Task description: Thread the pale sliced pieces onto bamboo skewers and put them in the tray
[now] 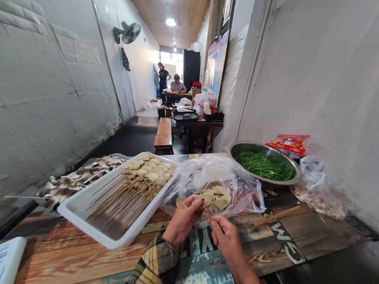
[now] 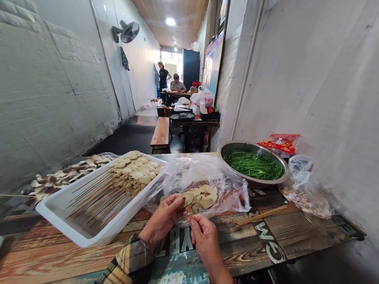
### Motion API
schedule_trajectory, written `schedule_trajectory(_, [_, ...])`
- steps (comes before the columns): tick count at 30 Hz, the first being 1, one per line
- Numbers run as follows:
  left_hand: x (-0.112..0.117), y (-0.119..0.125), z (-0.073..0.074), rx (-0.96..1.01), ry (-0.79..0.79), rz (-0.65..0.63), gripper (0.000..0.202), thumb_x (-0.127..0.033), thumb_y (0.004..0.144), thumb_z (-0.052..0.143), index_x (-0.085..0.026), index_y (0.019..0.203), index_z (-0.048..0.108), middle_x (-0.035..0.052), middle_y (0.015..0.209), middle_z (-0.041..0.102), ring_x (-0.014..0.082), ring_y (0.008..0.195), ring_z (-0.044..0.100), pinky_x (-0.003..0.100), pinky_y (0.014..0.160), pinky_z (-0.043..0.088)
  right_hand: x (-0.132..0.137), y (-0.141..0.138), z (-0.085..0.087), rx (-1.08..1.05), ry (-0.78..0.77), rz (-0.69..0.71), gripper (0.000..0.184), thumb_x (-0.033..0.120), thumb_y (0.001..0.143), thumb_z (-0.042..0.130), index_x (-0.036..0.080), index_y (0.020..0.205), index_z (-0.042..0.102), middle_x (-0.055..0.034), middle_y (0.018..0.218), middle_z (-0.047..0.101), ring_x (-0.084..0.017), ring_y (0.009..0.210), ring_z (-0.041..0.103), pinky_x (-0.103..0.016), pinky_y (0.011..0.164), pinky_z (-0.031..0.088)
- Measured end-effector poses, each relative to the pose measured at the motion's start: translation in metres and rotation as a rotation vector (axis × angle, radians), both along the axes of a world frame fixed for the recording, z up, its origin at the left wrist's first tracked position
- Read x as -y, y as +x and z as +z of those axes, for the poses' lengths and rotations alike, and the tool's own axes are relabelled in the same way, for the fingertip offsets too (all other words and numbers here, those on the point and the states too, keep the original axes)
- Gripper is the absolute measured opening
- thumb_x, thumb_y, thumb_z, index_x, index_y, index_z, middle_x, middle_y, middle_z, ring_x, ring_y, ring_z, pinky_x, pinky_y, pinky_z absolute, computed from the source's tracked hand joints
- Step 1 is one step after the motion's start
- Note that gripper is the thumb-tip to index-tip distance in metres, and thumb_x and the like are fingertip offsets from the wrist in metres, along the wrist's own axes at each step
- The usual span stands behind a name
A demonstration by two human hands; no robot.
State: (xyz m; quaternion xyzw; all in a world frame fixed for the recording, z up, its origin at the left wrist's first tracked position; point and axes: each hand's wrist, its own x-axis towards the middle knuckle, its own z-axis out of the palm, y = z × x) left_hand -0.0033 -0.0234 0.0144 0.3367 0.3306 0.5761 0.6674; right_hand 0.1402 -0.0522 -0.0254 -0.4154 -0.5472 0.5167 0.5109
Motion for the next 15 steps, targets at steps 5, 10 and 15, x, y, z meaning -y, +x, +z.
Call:
schedule_trajectory(5, [0.0006,0.0008,0.0046,0.021,-0.022,-0.001,0.043,-0.035,0.061,0.084,-0.015,0.096,0.068,0.0022,0.08,0.066,0.0095,0.061,0.057,0.022,0.057,0.043,0.0018,0.0014,0.0045,-0.006,-0.019,0.017,0.046,0.06,0.081,0.057,0.015,0.085,0.066,0.0092,0.04,0.04,-0.007,0.035,0.03,-0.019,0.036,0.02])
schedule_trajectory(10, [-0.0008,0.0013,0.0056,-0.068,-0.016,0.016,0.032,-0.035,0.061,0.083,-0.013,0.078,0.069,-0.0001,0.068,0.062,0.0089,0.058,0.054,0.021,0.056,0.042,-0.0004,0.0004,0.0028,-0.017,0.013,0.035,0.04,0.055,0.084,0.057,0.015,0.084,0.066,0.0093,0.041,0.04,-0.007,0.035,0.032,-0.019,0.037,0.023])
schedule_trajectory(15, [-0.0046,-0.0021,0.0039,-0.246,0.038,0.173,0.032,-0.041,0.063,0.08,-0.014,0.077,0.07,-0.001,0.065,0.062,0.0089,0.058,0.052,0.02,0.058,0.04,0.0012,0.0003,0.0085,0.129,0.134,-0.005,0.033,0.044,0.09,0.052,0.016,0.087,0.069,0.0074,0.043,0.045,-0.008,0.038,0.039,-0.019,0.042,0.032])
